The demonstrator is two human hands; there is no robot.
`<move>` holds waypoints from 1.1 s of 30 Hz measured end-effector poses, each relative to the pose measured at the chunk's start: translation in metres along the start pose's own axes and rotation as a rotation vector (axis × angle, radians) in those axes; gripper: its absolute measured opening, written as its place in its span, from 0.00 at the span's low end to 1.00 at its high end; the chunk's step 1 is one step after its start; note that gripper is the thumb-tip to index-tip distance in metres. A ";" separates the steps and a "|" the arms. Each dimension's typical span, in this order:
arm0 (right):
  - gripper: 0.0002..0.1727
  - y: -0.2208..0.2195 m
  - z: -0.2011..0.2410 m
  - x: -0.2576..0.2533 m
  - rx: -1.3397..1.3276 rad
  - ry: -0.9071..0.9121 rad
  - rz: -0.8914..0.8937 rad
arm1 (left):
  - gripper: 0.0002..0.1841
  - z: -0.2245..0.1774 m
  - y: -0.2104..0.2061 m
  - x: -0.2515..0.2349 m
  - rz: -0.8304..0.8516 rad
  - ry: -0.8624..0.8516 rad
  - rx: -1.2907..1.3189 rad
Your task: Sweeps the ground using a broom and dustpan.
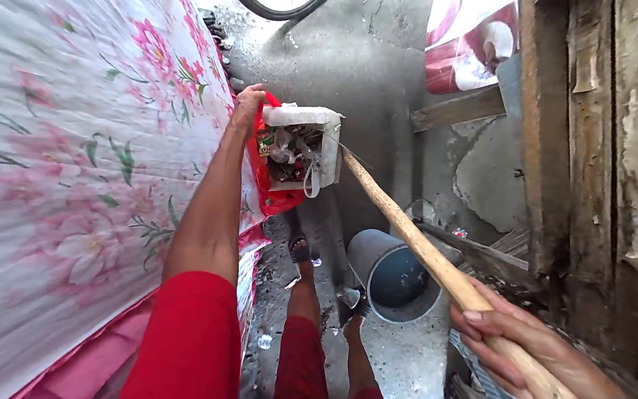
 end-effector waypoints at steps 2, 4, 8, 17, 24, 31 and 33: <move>0.33 -0.005 0.010 -0.001 0.013 -0.016 0.004 | 0.26 0.003 0.010 0.024 -0.199 -0.151 -0.114; 0.32 -0.005 0.016 -0.004 0.038 -0.012 0.022 | 0.23 0.040 0.015 0.069 -0.396 -0.174 -0.181; 0.30 0.003 0.013 -0.007 0.103 -0.007 0.027 | 0.25 0.227 -0.010 0.104 -0.469 0.362 -0.138; 0.28 0.008 0.012 -0.017 0.060 0.026 0.044 | 0.18 0.265 -0.079 0.093 -0.100 0.118 -0.491; 0.34 0.004 0.014 0.004 0.181 0.041 0.087 | 0.13 0.234 -0.208 0.128 0.302 -0.365 -1.095; 0.42 0.004 0.024 -0.003 0.361 0.063 -0.035 | 0.21 0.220 -0.206 0.105 0.431 -0.161 -0.741; 0.44 0.004 0.027 -0.007 0.384 0.068 -0.045 | 0.23 0.213 -0.200 0.103 0.394 -0.187 -0.703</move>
Point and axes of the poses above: each hand's wrist, its own x-axis away from the middle knuckle, its own y-axis out of the back of the hand, z = x × y, the point moved 9 cm from there along -x, towards the middle knuckle, and after that the axes turned 8 degrees about y, right-handed, at the moved point
